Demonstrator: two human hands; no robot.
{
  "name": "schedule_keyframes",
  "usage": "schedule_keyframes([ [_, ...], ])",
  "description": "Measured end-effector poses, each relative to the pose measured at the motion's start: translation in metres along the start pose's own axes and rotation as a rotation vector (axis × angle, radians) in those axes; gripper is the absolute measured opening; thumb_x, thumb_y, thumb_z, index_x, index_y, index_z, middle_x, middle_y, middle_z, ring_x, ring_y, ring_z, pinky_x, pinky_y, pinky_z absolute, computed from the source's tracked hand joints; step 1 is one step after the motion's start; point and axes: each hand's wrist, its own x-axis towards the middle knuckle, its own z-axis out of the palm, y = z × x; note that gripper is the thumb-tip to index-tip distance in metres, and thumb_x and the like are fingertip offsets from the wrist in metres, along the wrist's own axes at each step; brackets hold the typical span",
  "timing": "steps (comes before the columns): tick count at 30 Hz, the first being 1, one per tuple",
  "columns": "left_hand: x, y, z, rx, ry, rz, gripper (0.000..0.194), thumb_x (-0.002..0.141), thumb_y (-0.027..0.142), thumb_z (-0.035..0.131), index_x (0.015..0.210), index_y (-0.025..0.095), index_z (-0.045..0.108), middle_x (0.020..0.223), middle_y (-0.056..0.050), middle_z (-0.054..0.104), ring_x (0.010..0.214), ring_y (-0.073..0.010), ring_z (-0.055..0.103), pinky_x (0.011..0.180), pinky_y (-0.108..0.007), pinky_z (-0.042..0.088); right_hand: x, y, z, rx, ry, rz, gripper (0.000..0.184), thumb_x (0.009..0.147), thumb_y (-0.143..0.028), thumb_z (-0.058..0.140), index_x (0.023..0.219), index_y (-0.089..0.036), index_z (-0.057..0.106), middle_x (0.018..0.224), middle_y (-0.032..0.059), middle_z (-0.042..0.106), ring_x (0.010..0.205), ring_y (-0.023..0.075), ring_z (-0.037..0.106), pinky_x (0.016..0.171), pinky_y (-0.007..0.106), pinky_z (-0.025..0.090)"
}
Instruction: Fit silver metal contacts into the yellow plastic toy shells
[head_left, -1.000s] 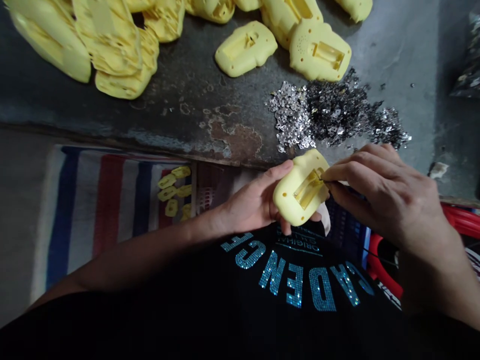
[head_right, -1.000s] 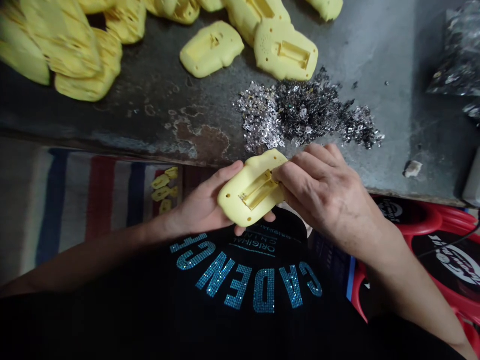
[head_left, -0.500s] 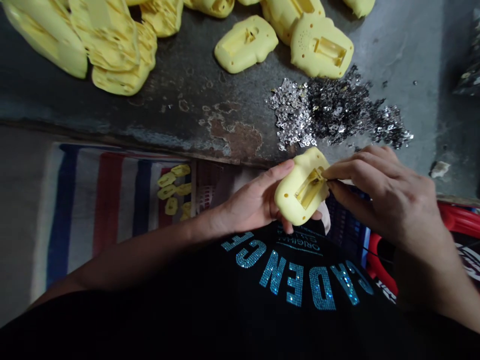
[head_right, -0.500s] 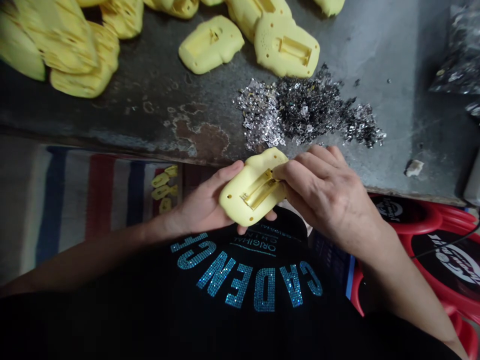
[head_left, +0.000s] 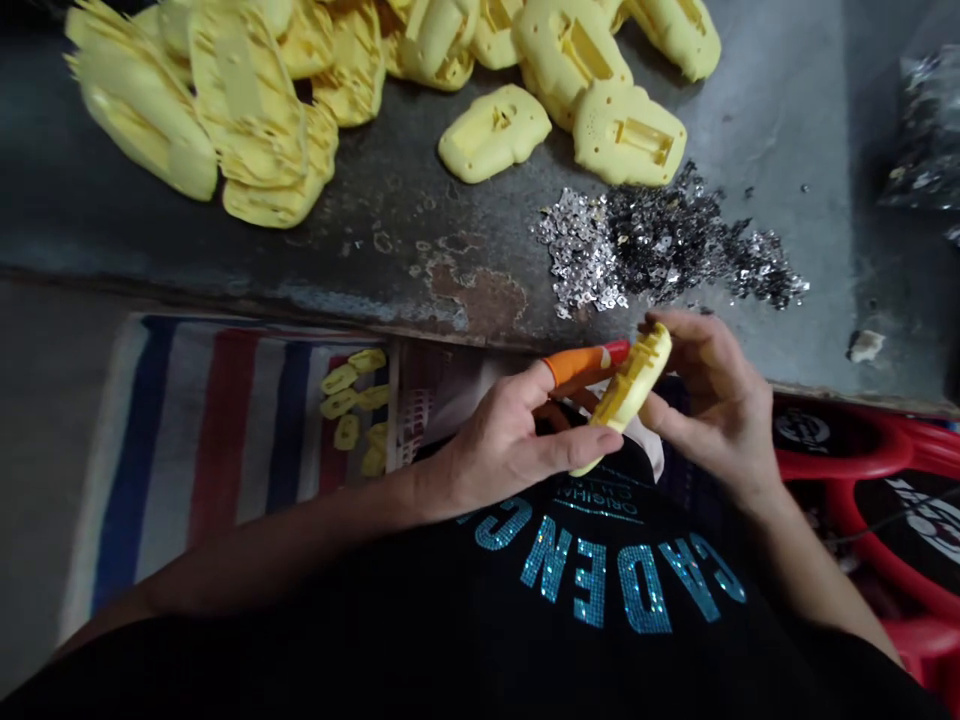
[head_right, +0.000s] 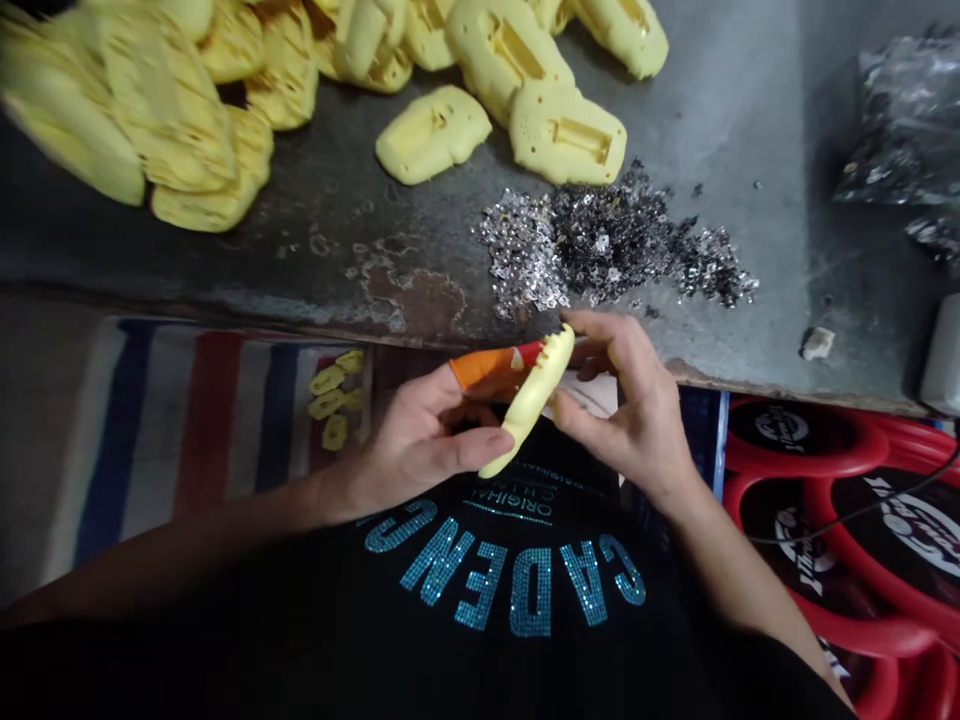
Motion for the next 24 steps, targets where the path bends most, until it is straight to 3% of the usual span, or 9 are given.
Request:
schedule_keyframes([
  [3,-0.005,0.001,-0.004,0.145,0.034,0.051,0.060,0.100,0.042,0.092,0.155,0.022,0.080,0.132,-0.009,0.089,0.099,-0.0224,0.081,0.088,-0.030,0.063,-0.012,-0.002,0.011,-0.073,0.165,-0.042,0.059,0.096,-0.028,0.088,0.152,-0.031,0.068,0.134,0.0120,0.075,0.104,0.0284,0.078,0.086,0.047,0.071],
  [6,-0.004,0.003,-0.004,0.162,0.028,0.075,0.052,0.100,0.046,0.091,0.145,0.019,0.086,0.120,-0.007,0.091,0.085,-0.0183,0.079,0.084,-0.029,0.064,-0.019,-0.005,0.015,-0.089,0.233,-0.082,0.063,0.093,-0.023,0.089,0.152,-0.030,0.069,0.131,0.0124,0.075,0.100,0.0284,0.076,0.080,0.046,0.069],
  [10,0.001,0.001,-0.005,0.035,0.037,0.032,0.042,0.097,0.043,0.095,0.133,0.022,0.090,0.145,-0.009,0.085,0.110,-0.0229,0.083,0.094,-0.029,0.064,-0.014,-0.006,0.013,-0.085,0.207,-0.065,0.063,0.095,-0.024,0.089,0.155,-0.032,0.070,0.132,0.0107,0.075,0.103,0.0280,0.077,0.086,0.047,0.069],
  [14,0.004,0.000,-0.016,-0.317,0.107,-0.012,0.037,0.090,0.040,0.100,0.121,0.025,0.086,0.124,-0.006,0.091,0.101,-0.0230,0.085,0.086,-0.032,0.067,-0.001,0.009,0.009,-0.058,0.121,-0.034,0.066,0.102,-0.036,0.086,0.163,-0.033,0.062,0.141,0.0117,0.076,0.102,0.0270,0.080,0.089,0.048,0.070],
  [17,0.003,0.009,-0.033,-0.411,0.207,0.138,0.049,0.093,0.045,0.097,0.137,0.034,0.080,0.138,0.000,0.088,0.117,-0.0283,0.085,0.098,-0.042,0.070,0.008,0.028,0.009,-0.344,0.101,-0.125,0.040,0.105,-0.034,0.083,0.144,-0.029,0.074,0.121,0.0084,0.081,0.102,0.0279,0.076,0.090,0.047,0.063],
  [20,0.002,0.019,-0.051,-0.303,0.324,0.206,0.064,0.099,0.059,0.089,0.154,0.030,0.074,0.162,-0.004,0.077,0.146,-0.0386,0.073,0.111,-0.053,0.069,0.017,0.043,0.010,-0.593,0.000,-0.197,0.012,0.110,-0.030,0.075,0.121,-0.028,0.080,0.102,0.0049,0.079,0.099,0.0272,0.072,0.088,0.044,0.051],
  [24,-0.001,0.026,-0.060,-0.273,0.457,0.174,0.084,0.096,0.072,0.086,0.160,0.019,0.070,0.171,-0.018,0.068,0.164,-0.0459,0.058,0.115,-0.053,0.068,0.032,0.053,0.002,-0.768,0.002,-0.168,0.012,0.114,-0.031,0.069,0.118,-0.029,0.080,0.103,0.0042,0.079,0.101,0.0268,0.069,0.089,0.043,0.044],
])
